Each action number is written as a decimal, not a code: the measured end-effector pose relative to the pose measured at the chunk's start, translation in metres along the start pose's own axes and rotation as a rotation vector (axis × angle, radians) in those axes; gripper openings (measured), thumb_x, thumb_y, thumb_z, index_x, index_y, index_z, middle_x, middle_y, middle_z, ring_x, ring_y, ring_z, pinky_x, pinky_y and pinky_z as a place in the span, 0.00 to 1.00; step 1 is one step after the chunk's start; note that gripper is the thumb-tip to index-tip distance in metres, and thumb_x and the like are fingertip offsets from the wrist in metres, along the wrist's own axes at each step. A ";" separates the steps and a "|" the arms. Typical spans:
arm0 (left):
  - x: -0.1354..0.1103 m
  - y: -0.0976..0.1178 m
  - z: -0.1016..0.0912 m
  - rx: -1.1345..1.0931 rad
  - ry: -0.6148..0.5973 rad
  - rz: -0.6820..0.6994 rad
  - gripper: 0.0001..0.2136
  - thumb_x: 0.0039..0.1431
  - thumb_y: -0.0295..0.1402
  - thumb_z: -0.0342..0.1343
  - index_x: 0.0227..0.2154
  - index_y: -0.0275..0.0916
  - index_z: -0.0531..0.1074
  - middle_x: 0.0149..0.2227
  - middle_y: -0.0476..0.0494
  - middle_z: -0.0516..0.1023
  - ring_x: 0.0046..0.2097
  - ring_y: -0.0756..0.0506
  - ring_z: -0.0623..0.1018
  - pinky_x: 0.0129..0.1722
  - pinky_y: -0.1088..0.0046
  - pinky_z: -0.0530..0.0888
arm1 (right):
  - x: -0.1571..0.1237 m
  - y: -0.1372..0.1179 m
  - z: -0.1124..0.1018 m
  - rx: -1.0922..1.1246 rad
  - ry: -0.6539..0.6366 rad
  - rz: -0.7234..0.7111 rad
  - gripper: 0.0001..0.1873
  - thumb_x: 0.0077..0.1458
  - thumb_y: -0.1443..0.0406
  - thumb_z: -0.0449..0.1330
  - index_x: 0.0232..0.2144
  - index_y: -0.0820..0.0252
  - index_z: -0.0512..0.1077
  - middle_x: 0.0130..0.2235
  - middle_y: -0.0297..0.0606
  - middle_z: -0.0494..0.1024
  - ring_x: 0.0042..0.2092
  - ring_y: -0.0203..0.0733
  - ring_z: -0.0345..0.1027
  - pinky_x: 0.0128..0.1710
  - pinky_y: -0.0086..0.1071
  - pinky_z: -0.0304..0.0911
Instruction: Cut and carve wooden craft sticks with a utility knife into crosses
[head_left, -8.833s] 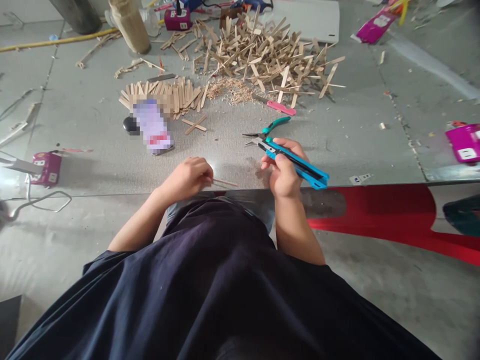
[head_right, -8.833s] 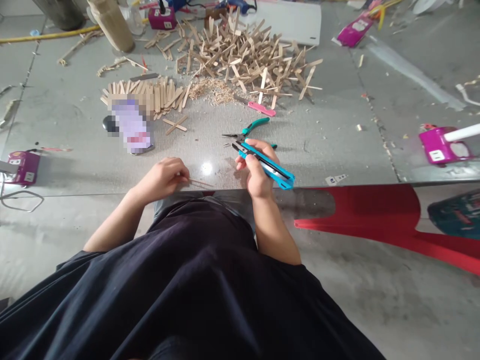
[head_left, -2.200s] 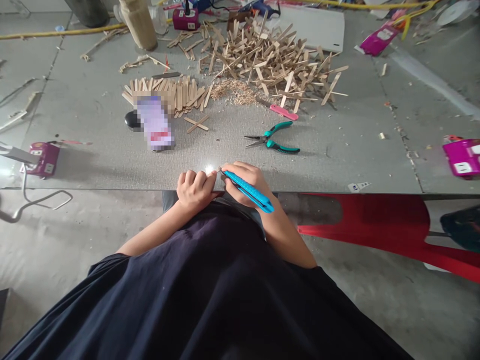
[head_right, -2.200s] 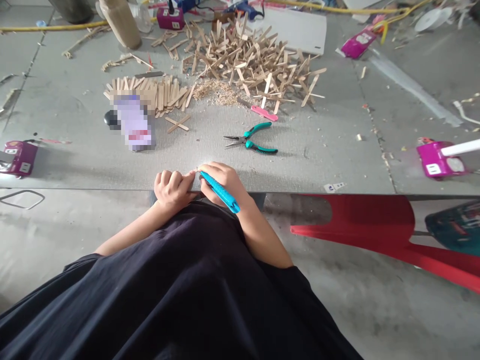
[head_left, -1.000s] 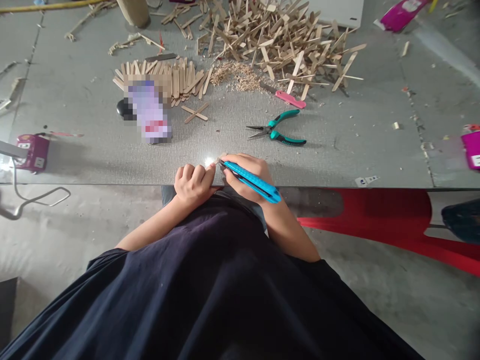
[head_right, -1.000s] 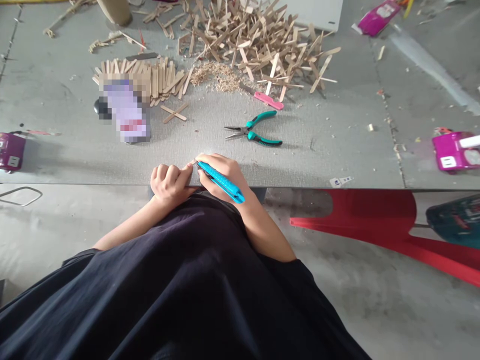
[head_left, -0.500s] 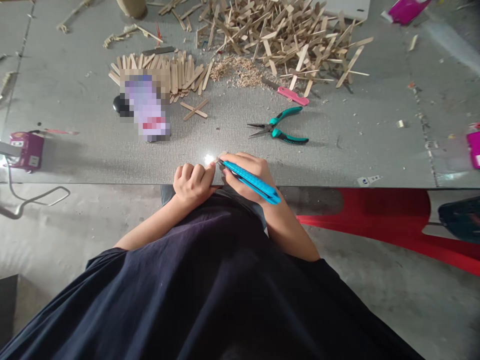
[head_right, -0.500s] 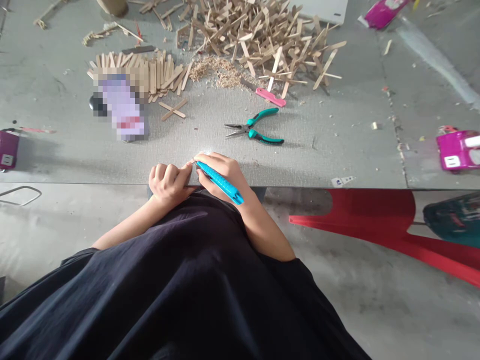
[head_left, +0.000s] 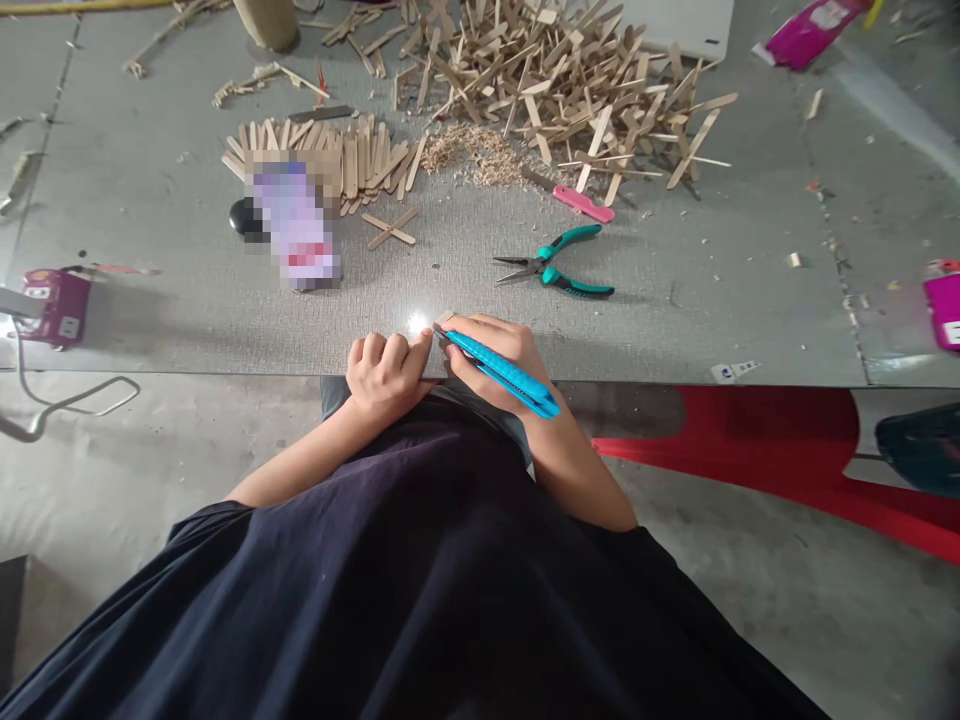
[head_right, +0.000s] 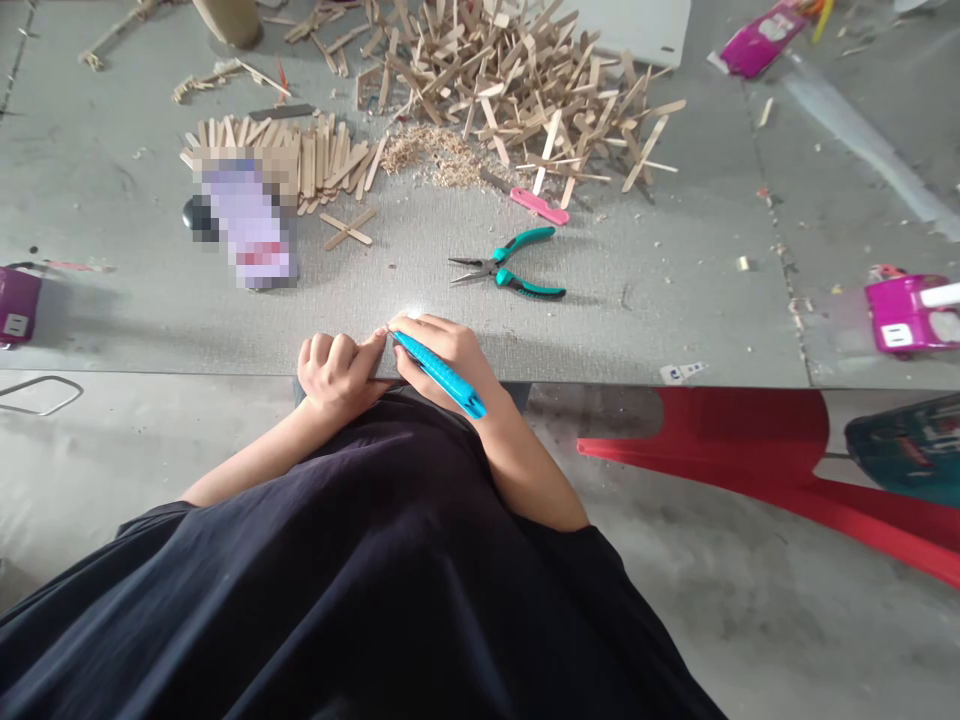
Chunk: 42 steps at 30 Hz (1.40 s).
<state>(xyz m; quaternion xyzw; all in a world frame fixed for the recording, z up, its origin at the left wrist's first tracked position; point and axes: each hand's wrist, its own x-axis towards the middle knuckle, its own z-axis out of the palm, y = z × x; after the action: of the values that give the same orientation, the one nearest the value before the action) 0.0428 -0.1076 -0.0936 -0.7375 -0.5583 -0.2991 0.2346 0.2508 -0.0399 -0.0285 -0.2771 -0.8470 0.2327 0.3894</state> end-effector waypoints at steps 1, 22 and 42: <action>0.000 0.000 0.000 -0.001 0.000 -0.007 0.31 0.69 0.65 0.56 0.57 0.46 0.84 0.28 0.41 0.70 0.34 0.39 0.67 0.36 0.59 0.55 | 0.000 0.000 0.000 -0.008 0.001 -0.004 0.10 0.71 0.67 0.59 0.49 0.55 0.78 0.39 0.38 0.83 0.38 0.42 0.78 0.41 0.36 0.75; 0.004 0.002 -0.003 0.044 -0.031 0.023 0.26 0.70 0.60 0.56 0.54 0.46 0.85 0.28 0.40 0.70 0.34 0.39 0.66 0.37 0.59 0.53 | -0.006 -0.002 0.000 -0.104 0.018 -0.074 0.11 0.69 0.70 0.58 0.49 0.57 0.79 0.34 0.36 0.81 0.33 0.41 0.74 0.37 0.35 0.73; -0.004 0.000 0.004 -0.008 -0.090 -0.052 0.30 0.67 0.64 0.56 0.56 0.48 0.84 0.28 0.40 0.69 0.34 0.39 0.67 0.37 0.59 0.56 | 0.000 -0.002 -0.001 0.020 0.025 0.032 0.11 0.70 0.68 0.60 0.51 0.55 0.79 0.45 0.39 0.89 0.45 0.44 0.85 0.48 0.38 0.79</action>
<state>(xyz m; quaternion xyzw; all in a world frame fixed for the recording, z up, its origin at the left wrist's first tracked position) 0.0425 -0.1076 -0.0992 -0.7364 -0.5860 -0.2737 0.1986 0.2513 -0.0413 -0.0269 -0.2894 -0.8353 0.2437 0.3989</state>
